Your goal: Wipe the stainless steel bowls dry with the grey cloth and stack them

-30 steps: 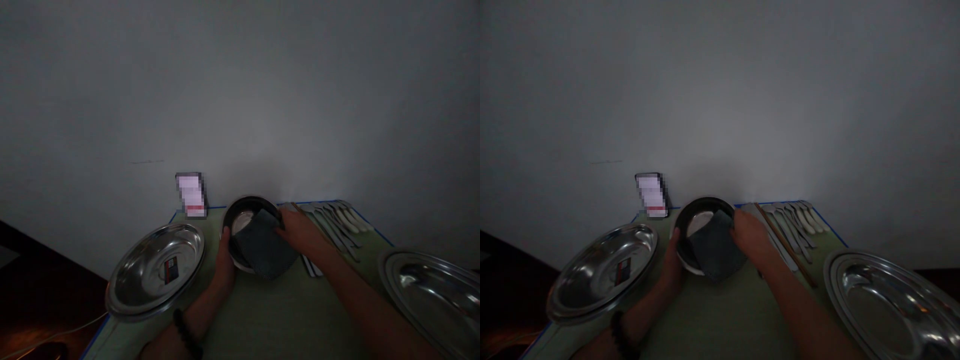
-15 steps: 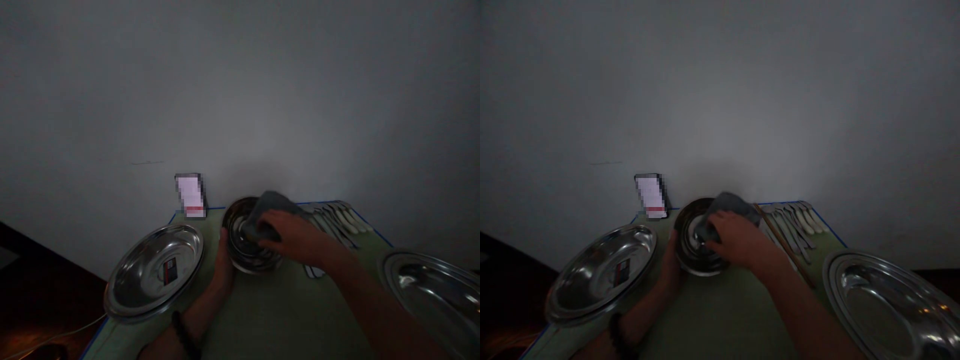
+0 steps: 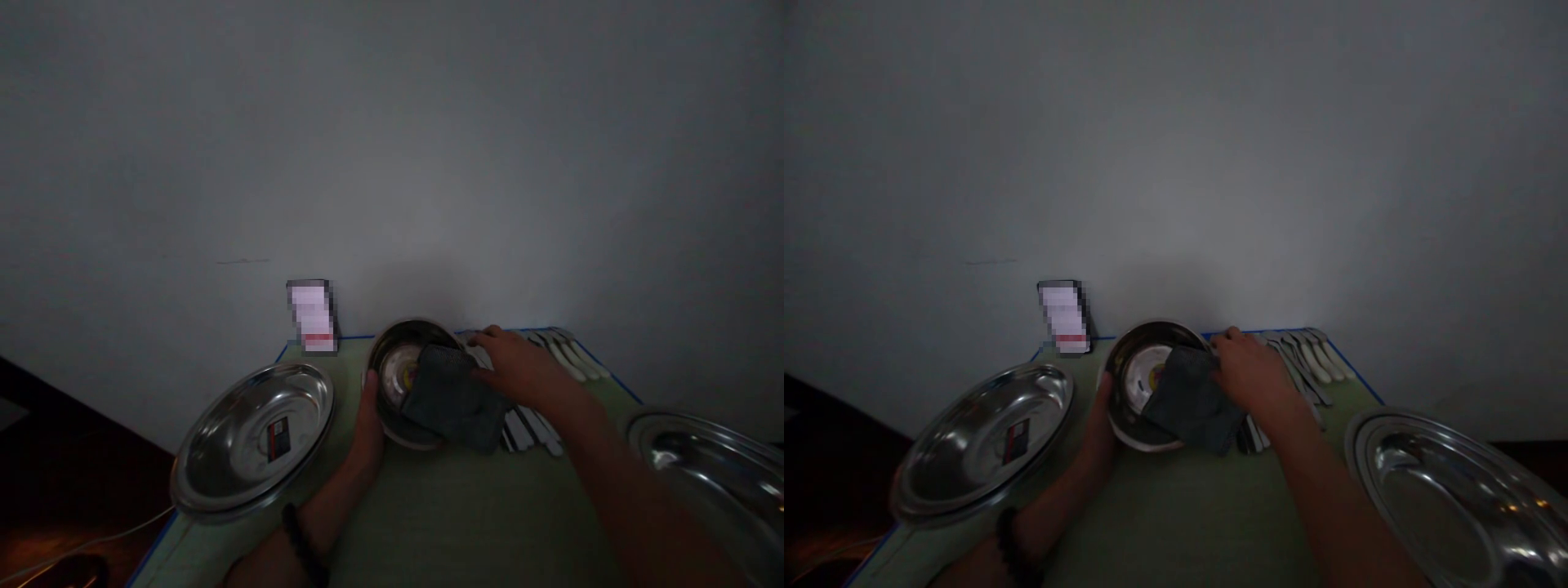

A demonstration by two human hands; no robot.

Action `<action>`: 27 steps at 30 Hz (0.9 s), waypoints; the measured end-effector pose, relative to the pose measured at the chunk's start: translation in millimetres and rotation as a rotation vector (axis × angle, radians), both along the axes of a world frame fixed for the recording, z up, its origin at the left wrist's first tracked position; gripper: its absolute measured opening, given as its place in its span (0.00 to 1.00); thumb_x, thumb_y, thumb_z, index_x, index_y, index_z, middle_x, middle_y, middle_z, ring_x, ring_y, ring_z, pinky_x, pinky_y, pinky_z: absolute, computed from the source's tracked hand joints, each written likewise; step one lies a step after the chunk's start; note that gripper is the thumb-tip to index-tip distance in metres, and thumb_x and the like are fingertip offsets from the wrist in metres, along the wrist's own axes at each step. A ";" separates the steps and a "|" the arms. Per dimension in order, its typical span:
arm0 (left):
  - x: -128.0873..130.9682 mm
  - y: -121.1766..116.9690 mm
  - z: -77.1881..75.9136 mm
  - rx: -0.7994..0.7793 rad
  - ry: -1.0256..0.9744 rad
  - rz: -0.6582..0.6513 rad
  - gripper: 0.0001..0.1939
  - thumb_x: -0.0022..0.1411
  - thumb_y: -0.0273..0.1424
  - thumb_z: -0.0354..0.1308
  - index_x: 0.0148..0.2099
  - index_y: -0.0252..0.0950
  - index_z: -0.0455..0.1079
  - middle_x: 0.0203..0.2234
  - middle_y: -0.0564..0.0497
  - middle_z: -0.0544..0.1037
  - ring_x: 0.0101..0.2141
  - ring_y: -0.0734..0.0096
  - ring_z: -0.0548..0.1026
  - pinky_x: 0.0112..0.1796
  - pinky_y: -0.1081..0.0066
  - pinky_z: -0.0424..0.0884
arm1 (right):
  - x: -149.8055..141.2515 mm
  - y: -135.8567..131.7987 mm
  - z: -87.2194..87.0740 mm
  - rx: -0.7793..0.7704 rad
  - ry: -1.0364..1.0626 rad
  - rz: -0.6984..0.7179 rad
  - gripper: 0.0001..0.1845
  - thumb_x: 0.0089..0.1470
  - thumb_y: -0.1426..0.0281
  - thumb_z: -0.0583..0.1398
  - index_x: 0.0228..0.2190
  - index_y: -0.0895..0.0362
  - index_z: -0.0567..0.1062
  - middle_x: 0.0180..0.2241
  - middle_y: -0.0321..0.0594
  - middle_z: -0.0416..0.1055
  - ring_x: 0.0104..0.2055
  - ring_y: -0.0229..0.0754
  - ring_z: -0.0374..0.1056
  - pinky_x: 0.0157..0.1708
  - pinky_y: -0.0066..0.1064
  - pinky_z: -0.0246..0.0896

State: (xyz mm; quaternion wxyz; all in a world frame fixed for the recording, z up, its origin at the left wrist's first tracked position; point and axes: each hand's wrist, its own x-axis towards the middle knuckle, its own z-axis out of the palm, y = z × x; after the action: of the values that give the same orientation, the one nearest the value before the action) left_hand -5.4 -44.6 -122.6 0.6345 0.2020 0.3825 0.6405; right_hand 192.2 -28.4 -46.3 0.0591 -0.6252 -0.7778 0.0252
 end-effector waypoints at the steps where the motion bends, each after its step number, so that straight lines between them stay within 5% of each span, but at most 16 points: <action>1: -0.4 0.1 -0.5 -0.013 0.001 -0.003 0.21 0.66 0.41 0.48 0.42 0.33 0.77 0.42 0.43 0.82 0.53 0.57 0.73 0.60 0.59 0.59 | 4.9 2.0 -0.6 -0.011 -0.006 -0.017 0.20 0.52 0.70 0.60 0.49 0.57 0.73 0.50 0.52 0.71 0.51 0.55 0.69 0.46 0.42 0.62; 11: -6.1 4.0 -11.3 0.025 0.097 0.029 0.20 0.63 0.43 0.52 0.44 0.35 0.76 0.45 0.45 0.81 0.54 0.57 0.72 0.60 0.60 0.58 | 2.5 12.0 -13.1 -0.126 -0.032 -0.033 0.10 0.50 0.67 0.63 0.35 0.58 0.78 0.37 0.51 0.78 0.41 0.52 0.74 0.36 0.37 0.64; 16: -2.5 -1.4 -1.3 -0.010 0.073 0.037 0.19 0.65 0.41 0.50 0.45 0.34 0.77 0.46 0.46 0.81 0.54 0.58 0.72 0.60 0.60 0.57 | 1.5 6.6 -1.7 -0.070 -0.006 -0.039 0.11 0.51 0.70 0.61 0.38 0.58 0.77 0.37 0.49 0.78 0.42 0.51 0.73 0.38 0.37 0.63; 21: 0.3 -3.1 2.8 0.030 0.069 0.034 0.20 0.64 0.41 0.51 0.44 0.33 0.77 0.44 0.44 0.81 0.52 0.57 0.74 0.60 0.60 0.58 | -1.9 1.7 13.3 0.061 0.074 0.118 0.09 0.55 0.69 0.58 0.35 0.53 0.79 0.35 0.43 0.78 0.39 0.47 0.72 0.40 0.36 0.62; 27: -2.4 -0.2 -4.7 0.013 0.078 0.023 0.21 0.60 0.44 0.55 0.45 0.34 0.77 0.45 0.44 0.81 0.55 0.55 0.70 0.61 0.58 0.56 | -7.1 11.2 2.8 0.240 0.079 0.038 0.14 0.58 0.68 0.57 0.44 0.57 0.77 0.41 0.48 0.75 0.46 0.53 0.67 0.45 0.43 0.60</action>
State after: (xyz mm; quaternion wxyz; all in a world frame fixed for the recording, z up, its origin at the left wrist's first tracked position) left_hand -7.8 -44.8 -127.4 0.6104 0.2264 0.4049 0.6420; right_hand 185.1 -17.2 -43.5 0.1634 -0.5972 -0.7842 -0.0422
